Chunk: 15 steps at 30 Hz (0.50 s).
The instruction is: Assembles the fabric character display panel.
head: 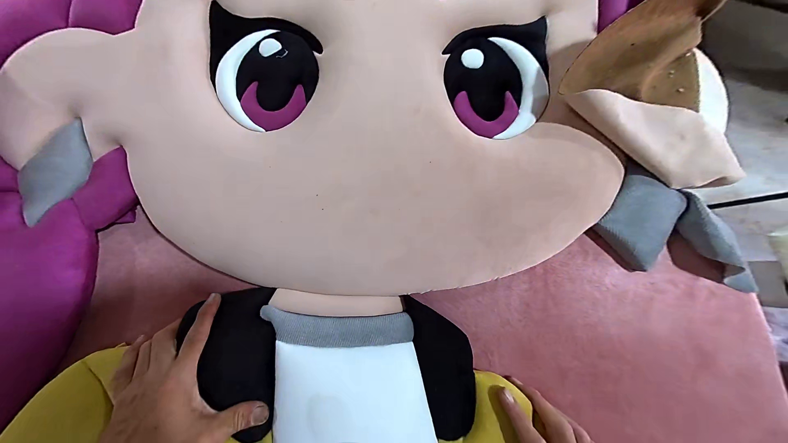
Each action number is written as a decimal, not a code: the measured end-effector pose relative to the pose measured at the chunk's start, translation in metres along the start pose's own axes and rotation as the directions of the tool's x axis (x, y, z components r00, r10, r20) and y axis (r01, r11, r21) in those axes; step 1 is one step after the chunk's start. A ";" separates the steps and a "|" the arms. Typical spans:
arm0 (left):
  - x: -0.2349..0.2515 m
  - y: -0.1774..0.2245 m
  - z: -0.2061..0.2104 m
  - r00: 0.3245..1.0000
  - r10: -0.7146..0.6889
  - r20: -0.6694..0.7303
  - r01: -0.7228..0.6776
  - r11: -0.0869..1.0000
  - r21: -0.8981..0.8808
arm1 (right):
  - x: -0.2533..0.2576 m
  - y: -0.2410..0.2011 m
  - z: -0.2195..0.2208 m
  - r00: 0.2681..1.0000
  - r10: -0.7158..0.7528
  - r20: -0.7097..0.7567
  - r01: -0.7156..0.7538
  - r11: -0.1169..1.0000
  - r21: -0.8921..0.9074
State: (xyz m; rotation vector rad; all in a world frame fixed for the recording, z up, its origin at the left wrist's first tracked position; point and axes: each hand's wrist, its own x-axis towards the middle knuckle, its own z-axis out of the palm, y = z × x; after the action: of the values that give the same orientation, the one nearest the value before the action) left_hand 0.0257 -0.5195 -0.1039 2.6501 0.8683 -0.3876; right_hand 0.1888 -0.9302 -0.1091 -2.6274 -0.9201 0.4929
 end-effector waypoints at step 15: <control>-0.002 0.022 0.005 1.000 0.013 -0.004 -0.013 1.000 -0.010 | -0.010 0.033 -0.009 1.000 -0.011 -0.014 0.012 1.000 0.008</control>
State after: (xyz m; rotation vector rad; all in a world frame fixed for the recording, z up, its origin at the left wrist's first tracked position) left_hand 0.0368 -0.5393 -0.1032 2.6468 0.8522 -0.3738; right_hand 0.2026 -0.9628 -0.1122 -2.6131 -0.9262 0.4739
